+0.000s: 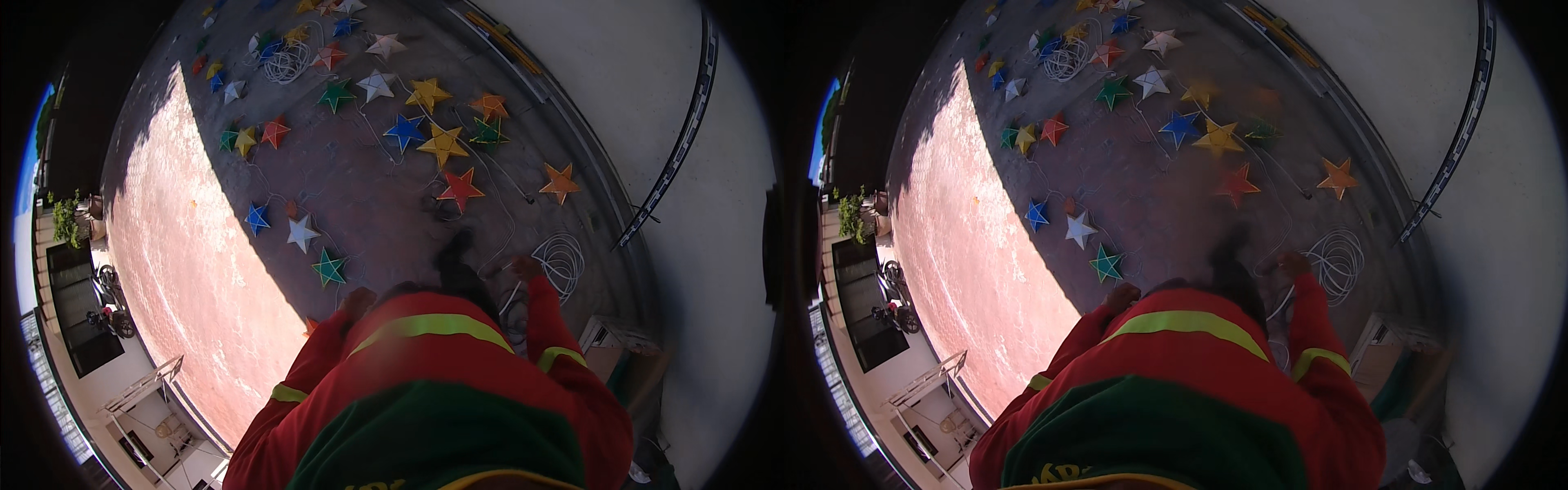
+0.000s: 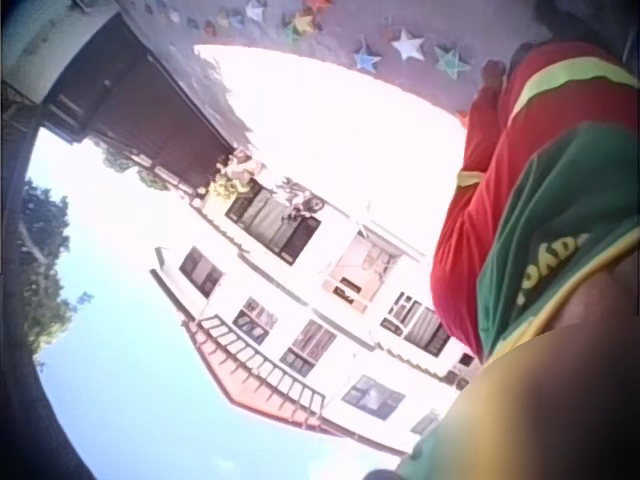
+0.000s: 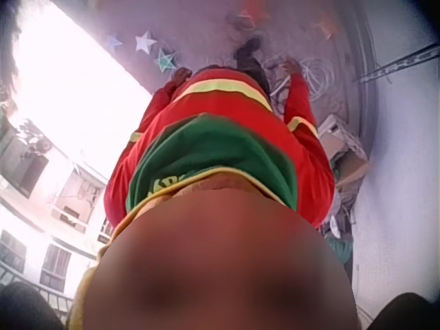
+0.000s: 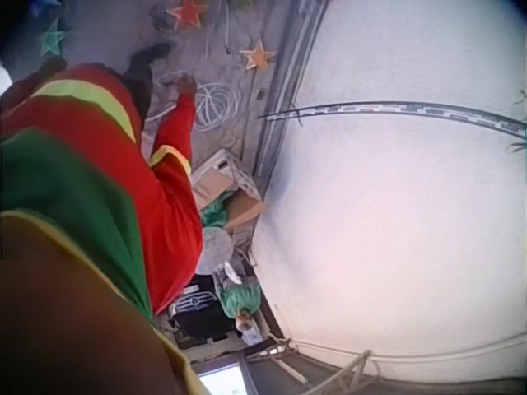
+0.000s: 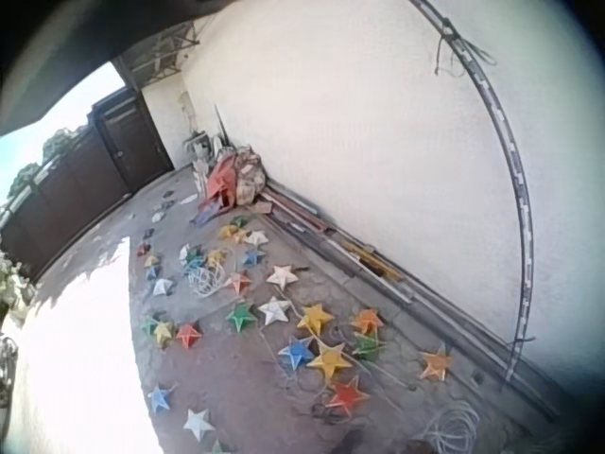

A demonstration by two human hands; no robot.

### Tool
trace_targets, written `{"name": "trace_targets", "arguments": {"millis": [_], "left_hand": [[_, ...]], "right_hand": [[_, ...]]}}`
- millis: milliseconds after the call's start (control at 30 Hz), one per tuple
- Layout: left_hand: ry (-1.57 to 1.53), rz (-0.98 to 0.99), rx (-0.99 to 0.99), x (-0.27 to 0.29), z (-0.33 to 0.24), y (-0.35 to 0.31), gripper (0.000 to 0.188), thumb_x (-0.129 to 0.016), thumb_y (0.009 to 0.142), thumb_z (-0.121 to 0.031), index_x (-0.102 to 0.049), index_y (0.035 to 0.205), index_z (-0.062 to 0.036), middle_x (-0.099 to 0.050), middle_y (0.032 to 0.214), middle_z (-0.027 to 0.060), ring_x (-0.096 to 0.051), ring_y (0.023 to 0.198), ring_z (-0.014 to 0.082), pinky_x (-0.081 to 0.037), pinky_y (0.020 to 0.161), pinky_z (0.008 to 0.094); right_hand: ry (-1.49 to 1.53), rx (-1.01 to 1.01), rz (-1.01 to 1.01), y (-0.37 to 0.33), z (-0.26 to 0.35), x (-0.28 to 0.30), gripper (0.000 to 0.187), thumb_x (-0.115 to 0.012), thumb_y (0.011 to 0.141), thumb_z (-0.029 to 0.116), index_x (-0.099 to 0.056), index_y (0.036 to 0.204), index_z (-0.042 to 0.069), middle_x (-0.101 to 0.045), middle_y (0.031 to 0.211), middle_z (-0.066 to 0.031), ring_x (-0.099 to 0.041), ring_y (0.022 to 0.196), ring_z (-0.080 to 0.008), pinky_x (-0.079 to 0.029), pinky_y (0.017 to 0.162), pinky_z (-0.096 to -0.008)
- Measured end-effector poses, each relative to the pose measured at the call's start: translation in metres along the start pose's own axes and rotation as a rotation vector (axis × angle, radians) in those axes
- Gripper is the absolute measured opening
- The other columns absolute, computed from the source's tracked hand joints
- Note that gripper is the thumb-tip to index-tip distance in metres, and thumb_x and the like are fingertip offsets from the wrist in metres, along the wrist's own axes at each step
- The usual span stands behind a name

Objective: The person sits on a tiled floor and assembles star-shaped decorative lights. They connect wires, plug a power strip into a socket, and arrange the star lights on the floor.

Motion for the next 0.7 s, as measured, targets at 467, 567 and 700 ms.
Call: {"name": "trace_targets", "arguments": {"millis": [467,567,700], "left_hand": [[-0.152,-0.379,-0.194,0.121,-0.009,0.024,0.03,-0.062,0.093,-0.035,-0.068,0.097,-0.0054,-0.065,0.092,0.0177,-0.063,0.089,0.0306,-0.048,0.076,0.0411],[-0.094,-0.136,-0.12,0.16,0.038,0.047,0.033,-0.058,0.091,-0.036,-0.064,0.113,-0.0119,-0.059,0.117,0.0182,-0.056,0.11,0.0339,-0.044,0.095,0.0486],[-0.129,-0.396,-0.301,0.247,0.103,0.066,0.034,-0.061,0.092,-0.038,-0.069,0.101,-0.0061,-0.066,0.099,0.0181,-0.063,0.095,0.0346,-0.048,0.086,0.0458]], "right_hand": [[0.582,0.013,0.083,0.09,0.058,-0.015,0.034,-0.049,0.099,0.026,-0.055,0.128,0.01,-0.064,0.105,-0.0099,-0.061,0.089,-0.0239,-0.051,0.074,-0.0434],[0.26,0.246,0.322,0.084,0.086,-0.036,0.049,-0.048,0.097,0.034,-0.049,0.137,0.006,-0.06,0.126,-0.016,-0.062,0.105,-0.0342,-0.052,0.088,-0.0482],[0.566,-0.366,-0.239,0.05,0.065,-0.088,0.043,-0.044,0.097,0.037,-0.053,0.132,0.014,-0.065,0.117,-0.012,-0.065,0.097,-0.0331,-0.053,0.077,-0.0464]]}}
Point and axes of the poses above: each hand's wrist, its own y-axis towards the middle knuckle, its own x-axis out of the back of the hand, z = x × y, the point moved 5 cm from there along y, towards the middle knuckle
